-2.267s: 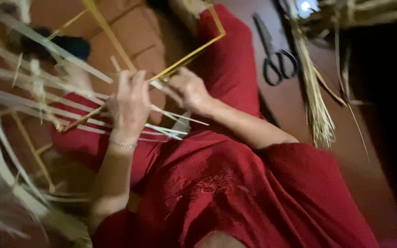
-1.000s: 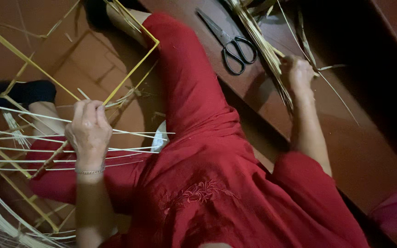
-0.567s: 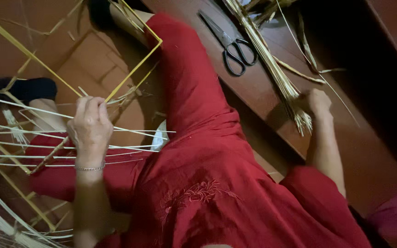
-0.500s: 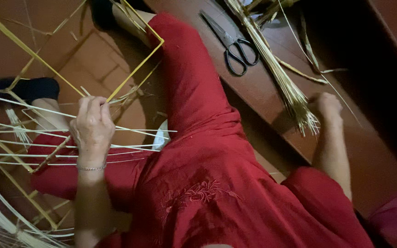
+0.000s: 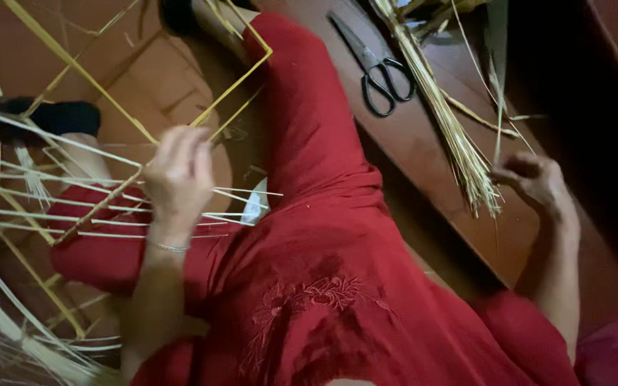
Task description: The person sits on the floor with a rectangular bamboo frame across their legs and weaves thin bamboo or palm strips onto it, threading and tightening each strip by hand around the frame and radiating spokes, occasionally repositioning strips and reaching for new ones from bundles beside them.
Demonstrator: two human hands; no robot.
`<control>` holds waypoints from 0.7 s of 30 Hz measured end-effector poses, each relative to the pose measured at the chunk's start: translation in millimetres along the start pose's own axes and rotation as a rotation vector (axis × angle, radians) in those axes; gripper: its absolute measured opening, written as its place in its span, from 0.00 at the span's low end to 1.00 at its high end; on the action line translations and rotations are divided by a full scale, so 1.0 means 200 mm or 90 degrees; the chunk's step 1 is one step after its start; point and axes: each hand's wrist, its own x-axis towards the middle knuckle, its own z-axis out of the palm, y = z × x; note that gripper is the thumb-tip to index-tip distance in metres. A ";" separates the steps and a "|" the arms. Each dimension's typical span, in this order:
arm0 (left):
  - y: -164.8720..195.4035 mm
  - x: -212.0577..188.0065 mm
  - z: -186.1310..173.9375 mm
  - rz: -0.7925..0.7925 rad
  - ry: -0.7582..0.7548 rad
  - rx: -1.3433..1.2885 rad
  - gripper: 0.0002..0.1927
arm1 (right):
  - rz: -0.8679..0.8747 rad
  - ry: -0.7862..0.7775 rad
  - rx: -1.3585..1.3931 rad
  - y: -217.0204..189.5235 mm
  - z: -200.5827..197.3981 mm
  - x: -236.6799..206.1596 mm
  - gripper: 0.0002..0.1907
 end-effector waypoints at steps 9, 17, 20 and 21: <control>0.41 0.14 0.05 -0.072 -0.115 -0.388 0.14 | -0.617 -0.191 0.346 -1.54 0.25 0.08 0.04; 0.34 0.16 -0.13 -0.055 0.079 -0.441 0.06 | -0.703 -0.345 0.501 -2.09 0.52 0.06 0.08; 0.24 0.15 -0.31 -0.095 0.214 -0.405 0.11 | -0.600 -0.388 0.495 -2.05 0.63 0.16 0.11; 0.21 0.14 -0.39 -0.098 0.244 -0.436 0.11 | -0.586 -0.354 0.422 -2.03 0.69 0.20 0.09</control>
